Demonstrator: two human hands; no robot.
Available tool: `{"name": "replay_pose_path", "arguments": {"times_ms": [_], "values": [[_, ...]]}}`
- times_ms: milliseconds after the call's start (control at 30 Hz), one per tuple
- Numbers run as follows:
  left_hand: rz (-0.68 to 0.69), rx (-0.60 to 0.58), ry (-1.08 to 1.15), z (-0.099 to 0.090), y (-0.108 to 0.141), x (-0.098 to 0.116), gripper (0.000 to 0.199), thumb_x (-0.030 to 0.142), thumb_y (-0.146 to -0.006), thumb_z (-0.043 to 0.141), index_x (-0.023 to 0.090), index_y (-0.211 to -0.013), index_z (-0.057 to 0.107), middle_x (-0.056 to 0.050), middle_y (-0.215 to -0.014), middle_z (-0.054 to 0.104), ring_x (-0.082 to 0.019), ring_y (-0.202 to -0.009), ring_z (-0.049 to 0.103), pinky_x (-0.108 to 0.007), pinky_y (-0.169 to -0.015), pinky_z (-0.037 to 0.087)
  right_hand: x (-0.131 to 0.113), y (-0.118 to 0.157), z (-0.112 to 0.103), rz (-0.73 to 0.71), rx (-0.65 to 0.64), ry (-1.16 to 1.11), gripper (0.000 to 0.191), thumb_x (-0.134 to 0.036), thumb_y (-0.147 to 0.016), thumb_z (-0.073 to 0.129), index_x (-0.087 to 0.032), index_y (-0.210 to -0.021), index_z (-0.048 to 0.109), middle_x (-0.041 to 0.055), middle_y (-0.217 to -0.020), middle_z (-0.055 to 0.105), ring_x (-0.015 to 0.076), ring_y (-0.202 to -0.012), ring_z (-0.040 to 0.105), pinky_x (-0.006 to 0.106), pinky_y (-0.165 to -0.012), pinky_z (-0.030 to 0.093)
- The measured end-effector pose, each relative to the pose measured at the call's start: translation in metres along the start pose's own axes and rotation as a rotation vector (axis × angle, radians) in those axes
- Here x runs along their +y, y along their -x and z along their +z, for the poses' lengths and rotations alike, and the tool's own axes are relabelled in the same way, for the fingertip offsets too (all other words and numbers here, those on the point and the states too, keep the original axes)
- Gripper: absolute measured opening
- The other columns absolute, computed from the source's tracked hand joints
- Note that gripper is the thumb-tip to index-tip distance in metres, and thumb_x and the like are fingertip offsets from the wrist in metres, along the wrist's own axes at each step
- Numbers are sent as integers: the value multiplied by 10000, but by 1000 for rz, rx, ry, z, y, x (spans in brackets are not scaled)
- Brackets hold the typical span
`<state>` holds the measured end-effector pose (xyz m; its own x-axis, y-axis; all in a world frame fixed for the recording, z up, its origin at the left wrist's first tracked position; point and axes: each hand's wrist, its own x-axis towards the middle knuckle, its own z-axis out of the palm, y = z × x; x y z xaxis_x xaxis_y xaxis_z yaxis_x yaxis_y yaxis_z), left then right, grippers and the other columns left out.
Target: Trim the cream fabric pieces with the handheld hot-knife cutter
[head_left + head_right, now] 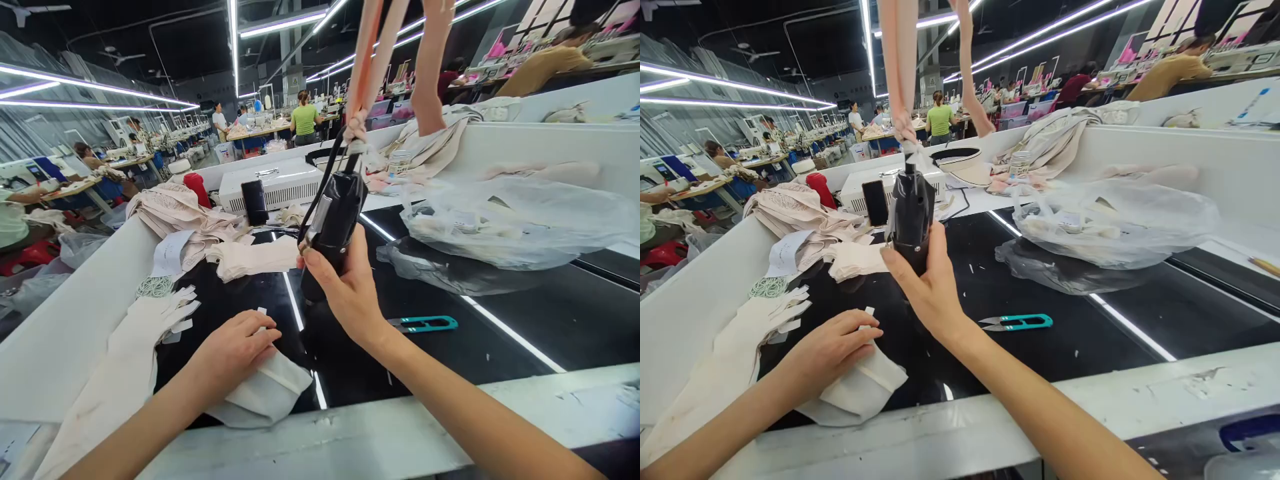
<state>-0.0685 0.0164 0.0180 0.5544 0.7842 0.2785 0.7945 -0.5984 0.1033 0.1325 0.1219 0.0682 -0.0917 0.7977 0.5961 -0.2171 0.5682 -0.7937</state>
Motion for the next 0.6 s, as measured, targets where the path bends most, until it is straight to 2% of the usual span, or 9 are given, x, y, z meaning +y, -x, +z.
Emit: {"name": "replay_pose_path", "arguments": {"times_ms": [100, 167, 233, 300, 333, 367, 433, 500, 600], "values": [[-28, -77, 115, 4, -10, 10, 127, 195, -1016, 672, 149, -1134, 678, -120, -1242, 681, -248, -1140, 681, -396, -1039, 579, 0, -5, -17, -70, -13, 174, 279, -408, -929, 700, -260, -1133, 580, 27, -1040, 663, 234, -949, 637, 414, -891, 542], [-65, -118, 161, 9, -15, 16, 61, 191, -983, 721, 160, -1020, 684, -109, -1218, 690, -246, -1112, 690, -374, -1003, 586, 1, -4, -31, -132, 23, 280, 384, -417, -911, 724, -255, -1235, 595, 61, -1143, 663, 265, -1043, 641, 448, -933, 541], [-85, -125, 150, 14, -20, 19, 99, 148, -968, 721, 171, -892, 660, -78, -1150, 709, -215, -1041, 708, -318, -946, 591, 5, 3, -46, -232, 156, 343, 540, -394, -901, 754, -276, -1387, 551, 92, -1269, 640, 286, -1149, 629, 471, -975, 537], [-126, -115, 131, 15, -25, 20, 146, 112, -943, 717, 177, -845, 632, -48, -1009, 719, -207, -945, 711, -305, -885, 589, 10, 14, -59, -388, 324, 379, 463, -300, -908, 753, -299, -1344, 597, 72, -1192, 666, 261, -1057, 652, 455, -967, 531], [-157, -103, 129, 14, -27, 20, 150, 105, -934, 712, 181, -841, 622, -31, -938, 711, -202, -887, 704, -296, -836, 584, 12, 20, -65, -452, 340, 376, 374, -248, -897, 756, -297, -1250, 642, 51, -1080, 687, 247, -969, 665, 423, -909, 545], [-193, -87, 133, 11, -29, 20, 146, 107, -932, 701, 186, -844, 614, -15, -878, 696, -194, -830, 690, -282, -782, 570, 13, 27, -69, -467, 253, 382, 259, -208, -918, 720, -295, -1156, 671, 30, -968, 696, 227, -870, 671, 381, -823, 555], [-267, -49, 164, 0, -33, 21, 126, 130, -958, 652, 195, -863, 599, 15, -805, 661, -162, -726, 646, -242, -676, 516, 15, 41, -71, -389, -28, 385, 153, -227, -945, 676, -290, -1082, 704, 12, -851, 716, 204, -755, 679, 331, -710, 559], [-330, -13, 207, -13, -38, 23, 126, 179, -1014, 571, 202, -890, 583, 35, -775, 635, -132, -667, 599, -213, -609, 458, 16, 53, -65, -130, -250, 368, 226, -335, -929, 695, -277, -1146, 719, 36, -925, 765, 219, -814, 708, 329, -731, 575], [-446, 83, 443, -29, -46, 28, 183, 290, -1033, 531, 202, -875, 560, 45, -737, 583, -120, -647, 530, -211, -585, 402, 17, 64, -45, 305, -466, 262, 427, -512, -886, 705, -223, -1200, 718, 78, -1058, 767, 254, -934, 689, 340, -790, 557]]}}
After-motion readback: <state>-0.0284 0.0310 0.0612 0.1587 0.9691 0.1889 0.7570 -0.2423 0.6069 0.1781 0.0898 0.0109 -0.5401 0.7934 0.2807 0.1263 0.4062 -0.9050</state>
